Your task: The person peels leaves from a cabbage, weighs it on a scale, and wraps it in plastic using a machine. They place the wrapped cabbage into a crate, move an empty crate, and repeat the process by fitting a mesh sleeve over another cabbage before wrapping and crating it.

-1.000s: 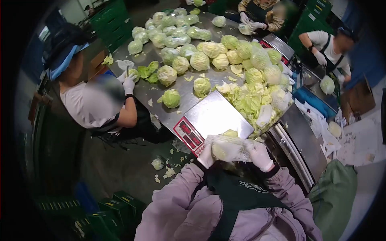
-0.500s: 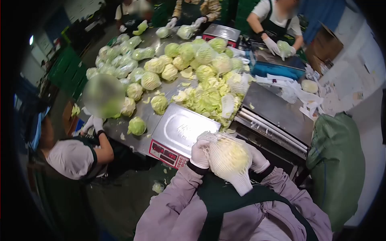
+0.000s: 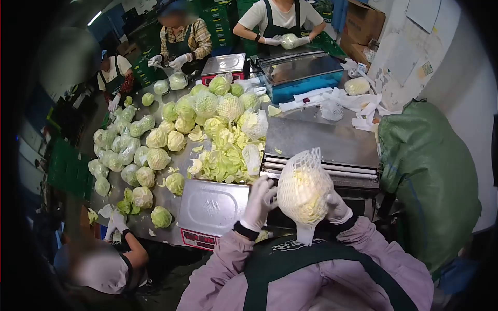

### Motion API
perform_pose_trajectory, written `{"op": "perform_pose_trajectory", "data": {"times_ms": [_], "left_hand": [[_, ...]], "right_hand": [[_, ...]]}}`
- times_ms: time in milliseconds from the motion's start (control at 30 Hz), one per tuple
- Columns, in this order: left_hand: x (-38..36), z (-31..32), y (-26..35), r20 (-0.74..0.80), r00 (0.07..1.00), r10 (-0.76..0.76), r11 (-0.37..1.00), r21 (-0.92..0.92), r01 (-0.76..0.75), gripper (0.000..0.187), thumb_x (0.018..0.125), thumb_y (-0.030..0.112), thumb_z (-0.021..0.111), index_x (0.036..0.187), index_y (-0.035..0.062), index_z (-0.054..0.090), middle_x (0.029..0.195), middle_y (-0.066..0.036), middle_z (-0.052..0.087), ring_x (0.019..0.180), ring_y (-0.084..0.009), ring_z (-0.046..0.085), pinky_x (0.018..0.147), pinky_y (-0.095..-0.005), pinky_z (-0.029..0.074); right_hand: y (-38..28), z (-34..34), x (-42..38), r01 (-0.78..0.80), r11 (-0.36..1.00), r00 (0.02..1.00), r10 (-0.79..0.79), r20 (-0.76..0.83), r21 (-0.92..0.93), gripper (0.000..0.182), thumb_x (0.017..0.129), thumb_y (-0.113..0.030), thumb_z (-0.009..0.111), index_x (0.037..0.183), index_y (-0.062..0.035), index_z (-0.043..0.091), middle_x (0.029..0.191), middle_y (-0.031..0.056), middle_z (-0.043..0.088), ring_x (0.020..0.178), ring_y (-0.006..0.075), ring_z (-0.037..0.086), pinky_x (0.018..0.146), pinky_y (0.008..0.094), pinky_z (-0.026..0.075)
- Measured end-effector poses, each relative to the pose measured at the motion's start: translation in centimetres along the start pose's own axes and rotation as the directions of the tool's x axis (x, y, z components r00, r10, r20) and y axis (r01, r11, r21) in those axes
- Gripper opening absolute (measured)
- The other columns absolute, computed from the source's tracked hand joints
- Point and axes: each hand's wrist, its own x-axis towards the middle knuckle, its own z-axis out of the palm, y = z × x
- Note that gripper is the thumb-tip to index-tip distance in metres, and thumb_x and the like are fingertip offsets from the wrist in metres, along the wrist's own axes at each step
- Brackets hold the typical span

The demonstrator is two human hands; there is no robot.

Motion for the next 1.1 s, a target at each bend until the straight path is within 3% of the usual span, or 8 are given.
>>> {"op": "perform_pose_trajectory", "data": {"times_ms": [333, 467, 667, 767, 900, 933, 1000, 1100], "left_hand": [[-1.3, 0.3, -2.0, 0.312, 0.95, 0.03, 0.952, -0.298, 0.068, 0.067, 0.095, 0.031, 0.053, 0.147, 0.0036, 0.019, 0.143, -0.014, 0.038, 0.129, -0.0236, 0.044, 0.104, -0.0368, 0.04], [-2.3, 0.6, -0.2, 0.151, 0.954, 0.26, 0.919, 0.263, -0.293, 0.063, 0.09, 0.027, 0.064, 0.137, -0.0043, 0.035, 0.133, -0.015, 0.046, 0.122, -0.0182, 0.046, 0.1, -0.0315, 0.041], [-4.7, -8.3, 3.5, 0.117, 0.989, -0.094, 0.979, 0.193, 0.07, 0.056, 0.098, 0.04, 0.046, 0.142, 0.0083, 0.034, 0.136, -0.006, 0.043, 0.115, -0.0158, 0.049, 0.095, -0.0353, 0.045], [-3.3, -18.2, 6.9, -0.529, 0.844, 0.089, 0.994, 0.098, -0.043, 0.031, 0.093, 0.025, 0.059, 0.12, 0.0138, 0.052, 0.089, 0.001, 0.055, 0.084, -0.0136, 0.057, 0.069, -0.0324, 0.05], [0.6, -31.2, 9.1, -0.788, 0.561, 0.255, 0.959, 0.132, -0.25, 0.021, 0.087, 0.025, 0.063, 0.098, 0.0068, 0.061, 0.062, 0.0, 0.049, 0.038, -0.0114, 0.037, 0.034, -0.0277, 0.025], [1.5, -36.9, 9.2, -0.645, 0.743, 0.179, 0.983, 0.09, -0.158, 0.032, 0.086, 0.027, 0.066, 0.105, 0.0024, 0.058, 0.074, -0.005, 0.055, 0.052, -0.0164, 0.051, 0.042, -0.0308, 0.038], [3.8, -36.4, 10.6, -0.903, 0.344, 0.258, 0.961, 0.278, 0.008, 0.067, 0.078, 0.04, 0.073, 0.124, -0.0022, 0.049, 0.106, -0.019, 0.06, 0.09, -0.0289, 0.062, 0.074, -0.0383, 0.051], [7.8, -39.6, 11.6, -0.929, 0.243, 0.281, 0.927, 0.328, 0.182, 0.106, 0.065, 0.056, 0.077, 0.14, -0.0033, 0.032, 0.137, -0.027, 0.042, 0.127, -0.0374, 0.043, 0.106, -0.042, 0.034]], "right_hand": [[-1.4, 2.3, 3.2, 0.033, 0.847, 0.995, 0.02, 0.093, -0.531, 0.106, 0.067, -0.026, 0.085, 0.146, 0.0006, 0.02, 0.144, 0.0109, 0.035, 0.132, 0.0202, 0.037, 0.111, 0.0344, 0.029], [0.5, -0.2, 4.2, -0.096, 0.856, 0.987, 0.149, 0.064, -0.508, 0.094, 0.077, -0.032, 0.077, 0.145, 0.0004, 0.022, 0.142, 0.0121, 0.039, 0.129, 0.0209, 0.041, 0.109, 0.0352, 0.031], [5.2, 0.3, 7.1, -0.379, 0.924, 0.922, 0.372, 0.109, 0.049, 0.076, 0.087, -0.035, 0.063, 0.144, -0.0004, 0.026, 0.14, 0.0139, 0.043, 0.129, 0.026, 0.043, 0.109, 0.0397, 0.034], [9.9, 2.2, 10.1, -0.479, 0.878, 0.872, 0.476, 0.117, -0.004, 0.07, 0.088, -0.032, 0.06, 0.143, -0.0017, 0.028, 0.141, 0.0146, 0.042, 0.128, 0.0272, 0.045, 0.107, 0.0411, 0.038], [15.8, 3.6, 12.8, -0.652, 0.758, 0.756, 0.647, 0.101, 0.016, 0.057, 0.091, -0.024, 0.054, 0.139, 0.001, 0.035, 0.134, 0.0152, 0.05, 0.12, 0.0262, 0.053, 0.103, 0.0409, 0.043], [16.9, 4.0, 13.4, -0.698, 0.715, 0.714, 0.693, 0.101, 0.038, 0.054, 0.092, -0.022, 0.052, 0.138, 0.0016, 0.036, 0.132, 0.0154, 0.052, 0.118, 0.0257, 0.054, 0.102, 0.0406, 0.043], [19.0, 5.0, 14.7, -0.686, 0.728, 0.725, 0.682, 0.099, 0.003, 0.052, 0.091, -0.02, 0.055, 0.136, 0.0018, 0.04, 0.129, 0.0147, 0.055, 0.117, 0.0246, 0.055, 0.101, 0.0381, 0.044], [21.2, 5.2, 16.1, -0.743, 0.623, 0.647, 0.762, -0.024, -0.245, 0.054, 0.086, -0.018, 0.065, 0.132, 0.0029, 0.045, 0.124, 0.0136, 0.058, 0.112, 0.0213, 0.056, 0.096, 0.0332, 0.045]]}}
